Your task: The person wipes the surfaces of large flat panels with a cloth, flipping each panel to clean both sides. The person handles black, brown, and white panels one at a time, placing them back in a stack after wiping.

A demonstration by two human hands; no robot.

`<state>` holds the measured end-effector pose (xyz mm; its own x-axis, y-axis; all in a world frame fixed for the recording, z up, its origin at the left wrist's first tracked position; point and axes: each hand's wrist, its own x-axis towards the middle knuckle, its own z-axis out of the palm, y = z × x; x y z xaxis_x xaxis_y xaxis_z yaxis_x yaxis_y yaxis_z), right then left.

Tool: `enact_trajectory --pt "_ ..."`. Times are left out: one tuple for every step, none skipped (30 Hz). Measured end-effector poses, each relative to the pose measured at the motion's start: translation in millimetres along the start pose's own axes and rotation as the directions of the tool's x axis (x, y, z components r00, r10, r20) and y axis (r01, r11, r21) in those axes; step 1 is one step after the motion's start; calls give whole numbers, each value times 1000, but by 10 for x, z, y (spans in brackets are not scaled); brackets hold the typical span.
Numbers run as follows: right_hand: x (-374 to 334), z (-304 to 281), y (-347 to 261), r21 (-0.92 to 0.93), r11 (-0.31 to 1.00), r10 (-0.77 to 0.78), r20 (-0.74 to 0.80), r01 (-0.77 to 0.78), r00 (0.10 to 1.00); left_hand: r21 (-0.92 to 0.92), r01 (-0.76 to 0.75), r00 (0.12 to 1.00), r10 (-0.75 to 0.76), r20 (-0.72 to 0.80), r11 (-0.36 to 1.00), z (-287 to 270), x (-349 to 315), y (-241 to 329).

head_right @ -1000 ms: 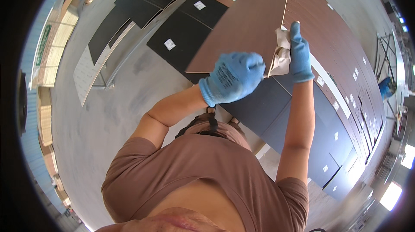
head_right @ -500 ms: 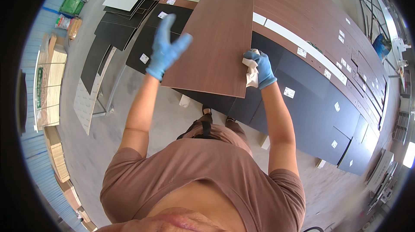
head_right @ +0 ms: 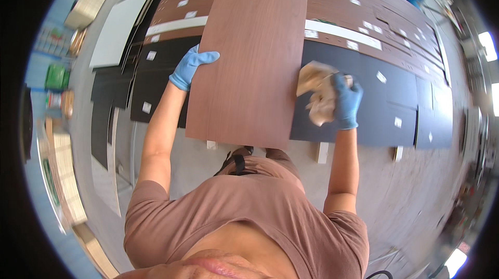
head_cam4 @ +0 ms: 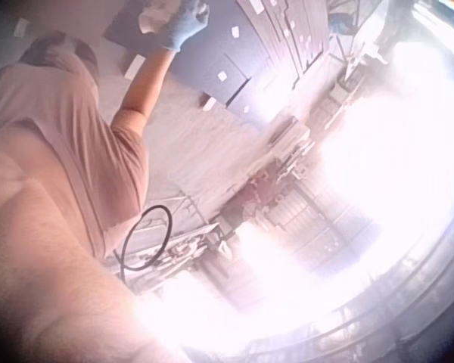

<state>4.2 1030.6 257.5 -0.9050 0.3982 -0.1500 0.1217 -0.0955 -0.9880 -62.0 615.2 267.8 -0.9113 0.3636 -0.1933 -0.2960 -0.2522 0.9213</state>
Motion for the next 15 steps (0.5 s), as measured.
enact_trajectory --pt "-68 -139 -147 72 992 -88 -141 99 986 49 -9 999 7 48 999 126 49 55" --pt "-203 -242 -300 70 968 -231 -137 242 963 93 -19 995 9 104 995 251 87 103" --pt "-408 -246 -388 -13 926 -375 -133 376 918 170 -49 986 20 168 984 382 121 146" --pt "-612 -162 -451 -113 874 -485 -150 472 862 176 -22 969 -22 246 984 521 141 168" --pt "-835 -63 -524 -367 735 -602 34 570 798 180 8 945 -66 321 984 645 109 165" --pt "-1053 62 -554 -318 602 -704 221 732 675 149 9 898 -73 433 989 788 104 150" --pt "-1132 191 -598 -392 214 -809 442 895 388 273 -88 887 -49 459 958 952 101 100" --pt "-1252 357 -564 -382 122 -776 538 916 328 268 22 818 -171 549 963 1076 60 63" --pt "-1344 428 -538 -455 -30 -627 702 890 337 362 -389 794 109 598 847 1268 17 -42" --pt "-1408 428 -514 -458 -54 -745 610 887 270 332 -757 598 392 699 563 1446 -55 -123" --pt "-1462 290 -509 -498 -40 -767 571 866 293 501 -484 740 30 672 718 1501 -128 -62" --pt "-1475 94 -534 -537 -35 -770 552 843 320 429 -479 704 44 709 766 1612 -221 -35" --pt "-1389 -190 -630 -612 -28 -803 484 791 347 395 -454 688 33 725 799 1739 -314 3" --pt "-1334 -534 -744 -702 1 -778 447 712 442 371 -408 680 7 733 834 1849 -442 37" --pt "-1251 -877 -893 -735 25 -866 323 677 383 479 -26 588 -374 717 878 1945 -517 117"
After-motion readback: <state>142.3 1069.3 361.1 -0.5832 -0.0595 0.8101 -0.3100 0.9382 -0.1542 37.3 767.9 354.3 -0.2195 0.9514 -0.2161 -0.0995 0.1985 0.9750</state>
